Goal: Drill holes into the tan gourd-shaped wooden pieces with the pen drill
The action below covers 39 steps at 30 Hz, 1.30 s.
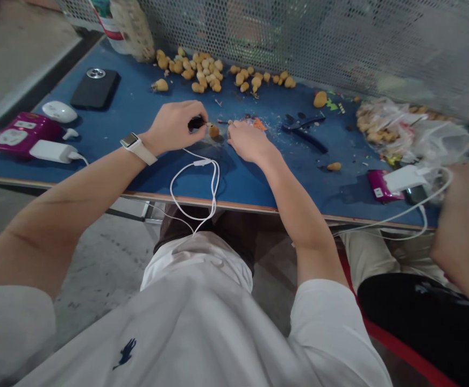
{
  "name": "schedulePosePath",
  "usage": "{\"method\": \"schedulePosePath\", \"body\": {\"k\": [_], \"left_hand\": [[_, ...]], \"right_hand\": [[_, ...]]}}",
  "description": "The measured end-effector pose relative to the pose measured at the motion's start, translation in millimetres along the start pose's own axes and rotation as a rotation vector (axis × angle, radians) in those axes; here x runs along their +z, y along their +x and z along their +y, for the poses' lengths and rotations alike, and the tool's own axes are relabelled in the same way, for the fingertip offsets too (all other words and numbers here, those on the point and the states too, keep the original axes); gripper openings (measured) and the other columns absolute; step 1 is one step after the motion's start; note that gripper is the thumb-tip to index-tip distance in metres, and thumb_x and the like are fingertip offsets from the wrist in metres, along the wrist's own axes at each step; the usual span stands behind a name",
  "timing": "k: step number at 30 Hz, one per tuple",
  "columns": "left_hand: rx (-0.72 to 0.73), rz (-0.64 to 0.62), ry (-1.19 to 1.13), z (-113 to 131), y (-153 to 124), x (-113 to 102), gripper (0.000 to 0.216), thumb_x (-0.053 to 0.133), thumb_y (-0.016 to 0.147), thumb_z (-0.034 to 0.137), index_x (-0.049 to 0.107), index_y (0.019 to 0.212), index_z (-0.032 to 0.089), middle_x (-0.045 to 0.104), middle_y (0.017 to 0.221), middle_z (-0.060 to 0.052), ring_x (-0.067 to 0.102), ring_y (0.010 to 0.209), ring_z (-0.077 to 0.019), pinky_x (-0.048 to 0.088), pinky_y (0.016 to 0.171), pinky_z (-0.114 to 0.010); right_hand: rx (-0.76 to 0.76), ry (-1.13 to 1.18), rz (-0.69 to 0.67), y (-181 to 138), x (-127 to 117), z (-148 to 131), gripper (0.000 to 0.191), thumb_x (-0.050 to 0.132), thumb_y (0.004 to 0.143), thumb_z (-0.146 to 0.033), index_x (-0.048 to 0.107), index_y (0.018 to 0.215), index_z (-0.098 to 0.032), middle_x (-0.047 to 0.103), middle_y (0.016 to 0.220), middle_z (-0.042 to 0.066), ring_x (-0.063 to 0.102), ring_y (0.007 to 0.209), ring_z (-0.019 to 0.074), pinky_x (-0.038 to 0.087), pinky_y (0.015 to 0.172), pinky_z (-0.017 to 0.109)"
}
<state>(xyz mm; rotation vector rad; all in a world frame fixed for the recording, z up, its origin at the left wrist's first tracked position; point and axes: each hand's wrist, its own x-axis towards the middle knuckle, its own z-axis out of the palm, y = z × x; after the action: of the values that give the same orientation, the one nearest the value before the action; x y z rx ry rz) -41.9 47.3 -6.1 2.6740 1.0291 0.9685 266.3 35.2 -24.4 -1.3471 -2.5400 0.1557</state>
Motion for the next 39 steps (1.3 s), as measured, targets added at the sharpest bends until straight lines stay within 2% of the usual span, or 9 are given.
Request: {"method": "schedulePosePath", "body": {"k": [3,5,8,12,19,24,29,35,39], "left_hand": [[0.012,-0.016,0.023,-3,0,1,0.021,0.072,0.111,0.037,0.085,0.127,0.034,0.090,0.129,-0.011,0.083,0.121,-0.0379,0.069,0.103,-0.056],[0.022,-0.031,0.040,-3,-1,0,0.023,0.070,0.112,0.036,0.085,0.130,0.032,0.090,0.132,-0.009,0.082,0.122,-0.0360,0.068,0.104,-0.054],[0.015,-0.020,0.031,-2,0,-1,0.024,0.070,0.110,0.033,0.085,0.128,0.031,0.090,0.131,-0.012,0.083,0.123,-0.0392,0.068,0.104,-0.056],[-0.009,0.003,0.016,1,1,-2,0.024,0.074,0.103,0.030,0.085,0.124,0.032,0.088,0.124,-0.014,0.084,0.123,-0.0420,0.070,0.104,-0.056],[-0.008,-0.002,0.009,1,1,-4,0.028,0.074,0.103,0.029,0.086,0.127,0.030,0.088,0.125,-0.014,0.085,0.124,-0.0415,0.071,0.107,-0.054],[0.009,-0.013,-0.014,1,0,-5,0.026,0.073,0.107,0.034,0.086,0.130,0.031,0.088,0.129,-0.013,0.085,0.127,-0.0407,0.069,0.112,-0.056],[0.033,-0.043,-0.026,5,1,-10,0.025,0.070,0.112,0.037,0.084,0.131,0.030,0.088,0.135,-0.011,0.082,0.125,-0.0349,0.066,0.114,-0.055],[0.047,-0.025,-0.028,3,2,-9,0.022,0.070,0.115,0.043,0.081,0.129,0.028,0.089,0.131,-0.009,0.076,0.119,-0.0311,0.065,0.108,-0.052],[0.055,-0.029,-0.040,4,2,-9,0.021,0.069,0.114,0.042,0.082,0.127,0.030,0.089,0.130,-0.011,0.082,0.119,-0.0341,0.067,0.108,-0.055]], "right_hand": [[-0.006,0.044,0.022,-2,-1,-6,0.020,0.072,0.126,-0.040,0.082,0.135,-0.025,0.088,0.146,0.021,0.081,0.150,0.0488,0.064,0.138,0.077],[-0.008,0.145,0.056,-3,-8,-11,0.024,0.069,0.129,-0.048,0.083,0.138,-0.030,0.091,0.137,0.017,0.086,0.138,0.0450,0.071,0.130,0.074],[0.004,0.284,0.144,-4,-20,-18,0.037,0.072,0.128,-0.066,0.087,0.141,-0.034,0.094,0.130,0.014,0.089,0.122,0.0420,0.077,0.121,0.071],[0.035,0.365,0.217,-2,-26,-20,0.054,0.077,0.120,-0.085,0.093,0.130,-0.034,0.094,0.125,0.014,0.090,0.112,0.0402,0.078,0.119,0.071],[0.102,0.634,0.420,14,-5,-25,0.090,0.076,0.097,-0.120,0.086,0.123,-0.034,0.092,0.112,0.011,0.094,0.108,0.0402,0.084,0.107,0.072],[0.102,0.632,0.458,17,2,-39,0.095,0.071,0.096,-0.123,0.085,0.130,-0.035,0.092,0.115,0.012,0.095,0.118,0.0436,0.081,0.110,0.080],[0.107,0.602,0.484,16,-3,-48,0.095,0.072,0.096,-0.123,0.085,0.130,-0.035,0.093,0.117,0.012,0.096,0.119,0.0435,0.082,0.112,0.079],[0.131,0.595,0.482,16,-6,-50,0.098,0.066,0.098,-0.124,0.084,0.134,-0.035,0.092,0.119,0.012,0.096,0.124,0.0433,0.081,0.115,0.077],[0.107,0.624,0.487,16,-2,-46,0.099,0.059,0.102,-0.124,0.084,0.131,-0.033,0.091,0.116,0.011,0.097,0.120,0.0406,0.082,0.112,0.075]]}}
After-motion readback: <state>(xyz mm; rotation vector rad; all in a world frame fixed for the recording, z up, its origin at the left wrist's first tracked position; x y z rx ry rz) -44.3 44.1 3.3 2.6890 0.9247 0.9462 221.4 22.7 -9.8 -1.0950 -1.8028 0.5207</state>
